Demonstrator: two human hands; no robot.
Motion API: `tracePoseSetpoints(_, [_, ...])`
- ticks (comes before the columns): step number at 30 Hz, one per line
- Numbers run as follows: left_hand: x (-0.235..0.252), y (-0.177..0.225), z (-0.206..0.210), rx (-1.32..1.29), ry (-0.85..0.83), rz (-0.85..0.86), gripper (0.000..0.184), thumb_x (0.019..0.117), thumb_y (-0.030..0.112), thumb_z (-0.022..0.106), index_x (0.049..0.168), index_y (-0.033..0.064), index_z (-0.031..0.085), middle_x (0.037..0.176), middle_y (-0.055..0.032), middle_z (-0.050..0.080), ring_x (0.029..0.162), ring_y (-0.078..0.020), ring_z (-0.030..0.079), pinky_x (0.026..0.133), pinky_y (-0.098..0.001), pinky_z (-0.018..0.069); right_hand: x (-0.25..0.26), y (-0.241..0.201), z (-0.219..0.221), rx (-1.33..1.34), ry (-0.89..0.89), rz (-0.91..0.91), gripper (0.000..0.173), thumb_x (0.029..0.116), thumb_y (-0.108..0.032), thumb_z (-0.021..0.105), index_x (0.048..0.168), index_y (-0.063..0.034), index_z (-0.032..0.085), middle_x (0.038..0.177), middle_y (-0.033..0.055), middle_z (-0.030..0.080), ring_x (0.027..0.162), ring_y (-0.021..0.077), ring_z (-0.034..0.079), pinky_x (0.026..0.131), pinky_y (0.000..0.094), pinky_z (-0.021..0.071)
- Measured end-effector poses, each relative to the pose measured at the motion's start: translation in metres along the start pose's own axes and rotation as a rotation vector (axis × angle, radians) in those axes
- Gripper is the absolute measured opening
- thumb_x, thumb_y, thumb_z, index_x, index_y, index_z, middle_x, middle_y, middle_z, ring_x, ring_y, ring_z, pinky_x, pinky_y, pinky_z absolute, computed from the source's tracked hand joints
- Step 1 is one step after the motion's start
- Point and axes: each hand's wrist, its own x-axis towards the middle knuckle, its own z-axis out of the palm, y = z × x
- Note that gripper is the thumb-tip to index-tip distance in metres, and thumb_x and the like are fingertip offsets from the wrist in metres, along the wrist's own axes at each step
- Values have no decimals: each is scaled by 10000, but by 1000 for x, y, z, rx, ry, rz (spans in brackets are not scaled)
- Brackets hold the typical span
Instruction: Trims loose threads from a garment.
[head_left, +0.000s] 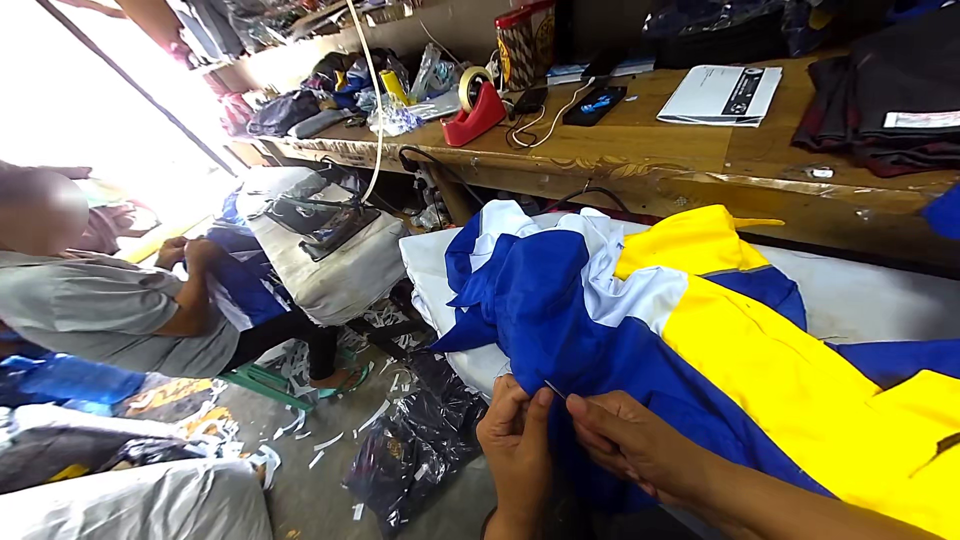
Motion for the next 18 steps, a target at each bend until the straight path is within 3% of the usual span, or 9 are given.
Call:
tracePoseSetpoints(5, [0,6,5,-100,44,-124,116,985,126,665,998,55,756,948,2,716,886,-55,676,826,-218,572,1,2,-6,-23,-32,-11,417,1076,-416,488,714,-213,529,555,-136,385,424,-63,350,391,105,283])
tracePoseSetpoints(9, [0,14,7,-196,65,-257,121,973,81,665,988,6,759,956,-56,760,885,-88,722,840,-257,598,5,11,-12,-269,48,-231,408,1059,-396,540,705,-195,520,561,-136,371,464,-66,340,435,116,266])
tracePoseSetpoints(12, [-2,8,4,-77,20,-118,125,974,121,679,936,33,760,903,-8,716,847,-54,672,788,-208,572,7,11,-13,-318,64,-286,418,1056,-391,551,694,-184,523,564,-136,371,473,-68,338,445,118,264])
tracePoseSetpoints(18, [-3,4,1,68,-5,12,136,964,166,695,884,78,760,897,37,676,857,-23,615,769,-166,519,3,-2,-4,-89,19,-50,458,1074,-337,493,633,-214,500,518,-138,370,416,-65,333,390,113,255])
